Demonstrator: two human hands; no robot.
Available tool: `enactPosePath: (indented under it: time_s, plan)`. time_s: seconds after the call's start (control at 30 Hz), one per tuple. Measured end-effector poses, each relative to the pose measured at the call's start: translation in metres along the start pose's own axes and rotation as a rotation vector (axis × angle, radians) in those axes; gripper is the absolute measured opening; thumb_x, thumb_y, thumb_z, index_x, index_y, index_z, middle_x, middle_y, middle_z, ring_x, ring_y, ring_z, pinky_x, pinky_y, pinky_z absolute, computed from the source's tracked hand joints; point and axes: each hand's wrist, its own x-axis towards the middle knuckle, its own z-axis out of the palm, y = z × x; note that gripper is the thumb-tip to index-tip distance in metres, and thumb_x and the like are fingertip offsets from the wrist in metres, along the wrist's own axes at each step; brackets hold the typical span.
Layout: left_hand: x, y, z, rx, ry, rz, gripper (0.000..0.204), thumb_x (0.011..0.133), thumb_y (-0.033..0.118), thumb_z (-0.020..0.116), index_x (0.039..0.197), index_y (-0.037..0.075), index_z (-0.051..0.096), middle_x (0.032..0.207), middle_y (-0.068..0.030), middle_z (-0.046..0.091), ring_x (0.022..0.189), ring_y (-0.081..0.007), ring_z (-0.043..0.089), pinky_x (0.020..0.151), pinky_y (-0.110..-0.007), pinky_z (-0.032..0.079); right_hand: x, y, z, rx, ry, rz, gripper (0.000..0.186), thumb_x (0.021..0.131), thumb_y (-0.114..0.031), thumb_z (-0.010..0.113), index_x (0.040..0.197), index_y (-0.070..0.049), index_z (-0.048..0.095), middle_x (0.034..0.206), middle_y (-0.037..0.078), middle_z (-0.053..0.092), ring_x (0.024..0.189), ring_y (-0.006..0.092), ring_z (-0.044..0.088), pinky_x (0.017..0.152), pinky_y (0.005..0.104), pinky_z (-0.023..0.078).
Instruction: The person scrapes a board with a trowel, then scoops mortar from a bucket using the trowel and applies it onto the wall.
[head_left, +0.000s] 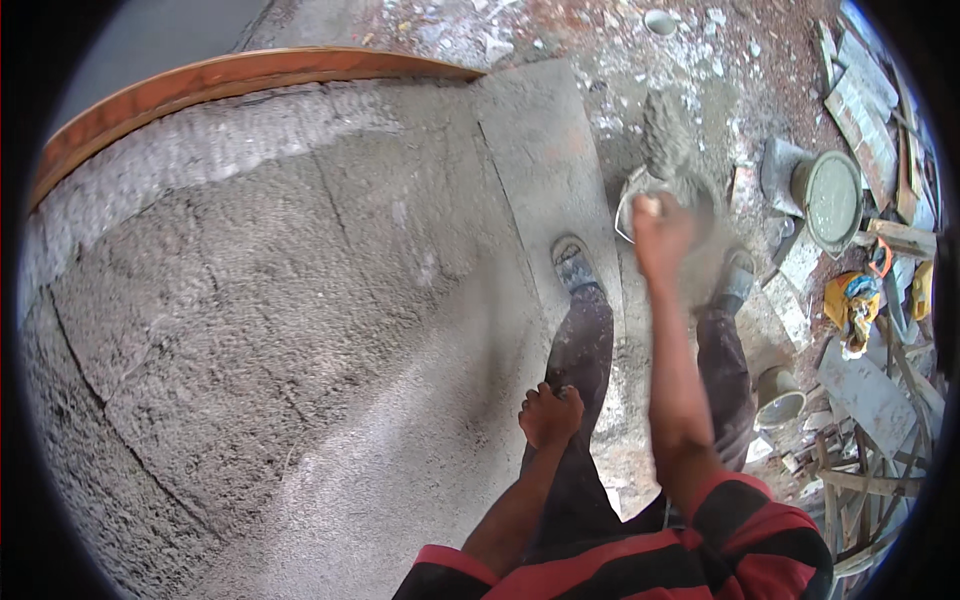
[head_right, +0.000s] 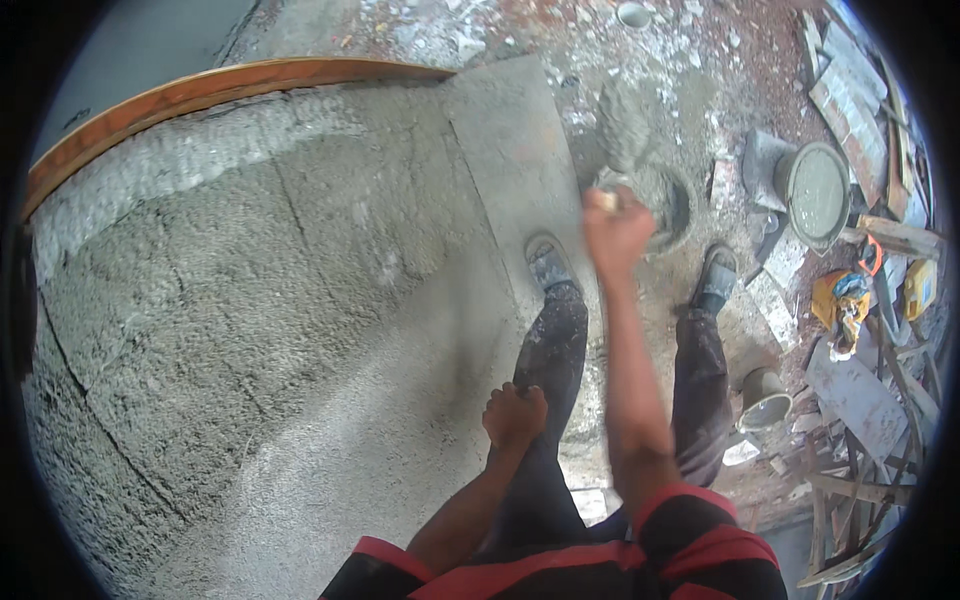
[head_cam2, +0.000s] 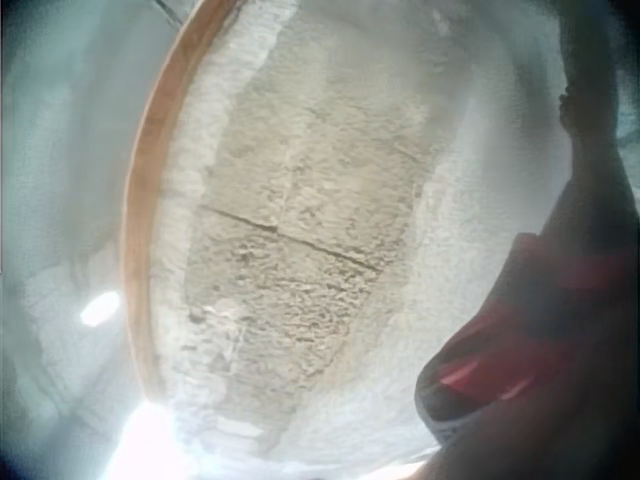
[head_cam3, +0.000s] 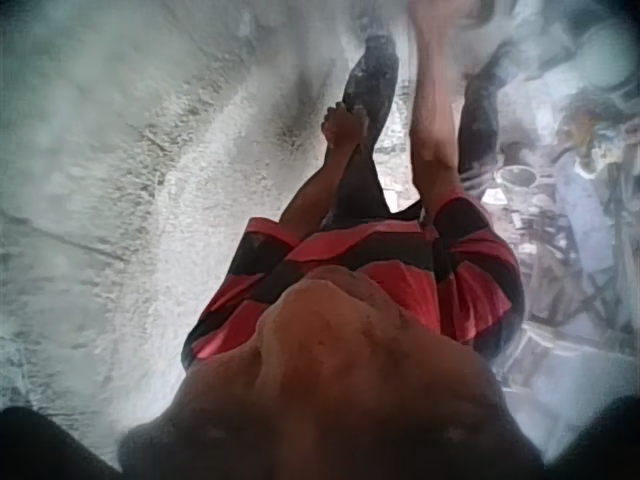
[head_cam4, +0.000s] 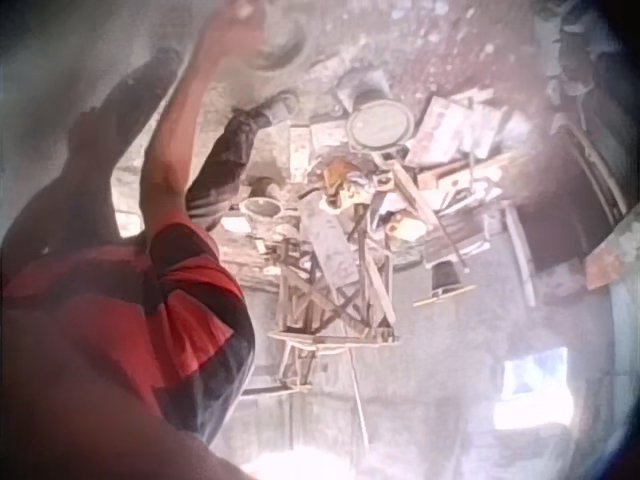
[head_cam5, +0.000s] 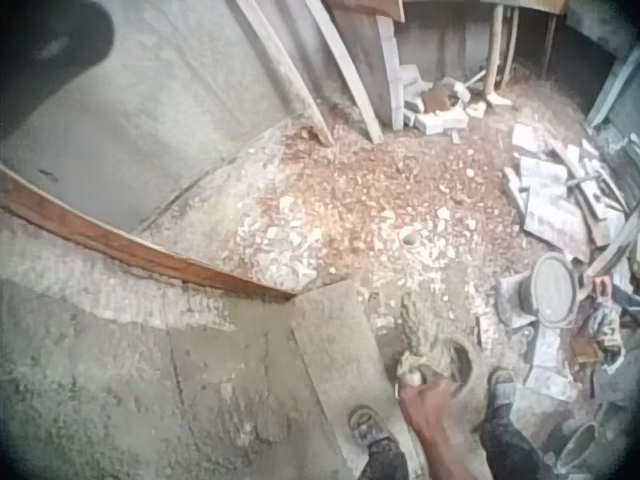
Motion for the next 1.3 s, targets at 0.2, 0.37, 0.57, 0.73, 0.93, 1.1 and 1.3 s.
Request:
enactPosePath:
  time_s: [0.2, 0.37, 0.57, 0.73, 0.93, 1.1, 1.3]
  plan:
    - [-0.005, -0.014, 0.051, 0.007, -0.187, 0.14, 0.046, 0.09, 0.046, 0.064, 0.111, 0.005, 0.069, 0.108, -0.0164, 0.07, 0.1, -0.034, 0.069, 0.082, -0.048, 0.057, -0.062, -0.172, 0.163, 0.21, -0.401, 0.027, 0.031, 0.085, -0.031, 0.076, 0.097, -0.004, 0.068, 0.093, 0.02, 0.071, 0.084, 0.0317, 0.072, 0.069, 0.0451, 0.057]
    - [-0.021, -0.057, 0.087, 0.24, 0.504, 0.513, 0.046, 0.088, 0.042, 0.066, 0.113, 0.003, 0.067, 0.106, -0.0157, 0.069, 0.101, -0.0342, 0.069, 0.081, -0.048, 0.057, -0.191, -0.197, 0.056, 0.529, -0.612, -0.145, 0.023, 0.088, -0.024, 0.071, 0.101, -0.006, 0.066, 0.082, 0.018, 0.07, 0.07, 0.0377, 0.069, 0.065, 0.0488, 0.055]
    - [-0.027, 0.006, 0.027, -0.05, -0.121, 0.001, 0.057, 0.085, 0.05, 0.065, 0.113, -0.001, 0.067, 0.106, -0.0211, 0.068, 0.099, -0.0391, 0.069, 0.085, -0.051, 0.055, -0.076, 0.204, -0.003, -0.648, -0.569, -0.02, 0.021, 0.09, -0.024, 0.062, 0.085, -0.006, 0.073, 0.087, 0.021, 0.074, 0.078, 0.0383, 0.073, 0.072, 0.0521, 0.058]
    - [-0.027, 0.016, 0.029, -0.035, -0.165, -0.023, 0.057, 0.085, 0.049, 0.065, 0.113, -0.001, 0.067, 0.108, -0.0211, 0.067, 0.098, -0.0386, 0.069, 0.084, -0.051, 0.055, 0.042, 0.306, 0.015, -0.867, -0.45, -0.047, 0.023, 0.087, -0.021, 0.065, 0.094, 0.0, 0.072, 0.096, 0.025, 0.074, 0.097, 0.0409, 0.073, 0.085, 0.0506, 0.059]
    - [-0.024, 0.0, 0.041, -0.019, -0.065, 0.041, 0.052, 0.085, 0.049, 0.066, 0.106, 0.001, 0.068, 0.1, -0.0194, 0.067, 0.094, -0.037, 0.069, 0.082, -0.05, 0.056, 0.039, 0.263, -0.02, -0.003, -0.706, 0.534, 0.03, 0.086, -0.026, 0.069, 0.076, 0.002, 0.069, 0.057, 0.008, 0.059, 0.052, 0.0164, 0.06, 0.049, 0.0337, 0.049]
    - [-0.017, -0.006, 0.02, -0.031, -0.012, 0.022, 0.048, 0.085, 0.048, 0.066, 0.1, 0.002, 0.069, 0.097, -0.0177, 0.068, 0.09, -0.0363, 0.07, 0.079, -0.049, 0.058, -0.003, 0.1, -0.043, 0.178, -0.433, 0.318, 0.023, 0.086, -0.022, 0.07, 0.076, -0.001, 0.069, 0.059, 0.006, 0.059, 0.054, 0.0132, 0.056, 0.049, 0.0352, 0.043]
    - [-0.017, 0.004, 0.033, -0.027, -0.079, 0.067, 0.045, 0.084, 0.045, 0.069, 0.107, 0.006, 0.067, 0.098, -0.0151, 0.068, 0.091, -0.034, 0.071, 0.081, -0.046, 0.058, -0.049, -0.059, 0.122, 0.164, -0.021, 0.195, 0.023, 0.085, -0.024, 0.072, 0.092, -0.003, 0.068, 0.079, 0.017, 0.07, 0.072, 0.0355, 0.07, 0.068, 0.0465, 0.055]
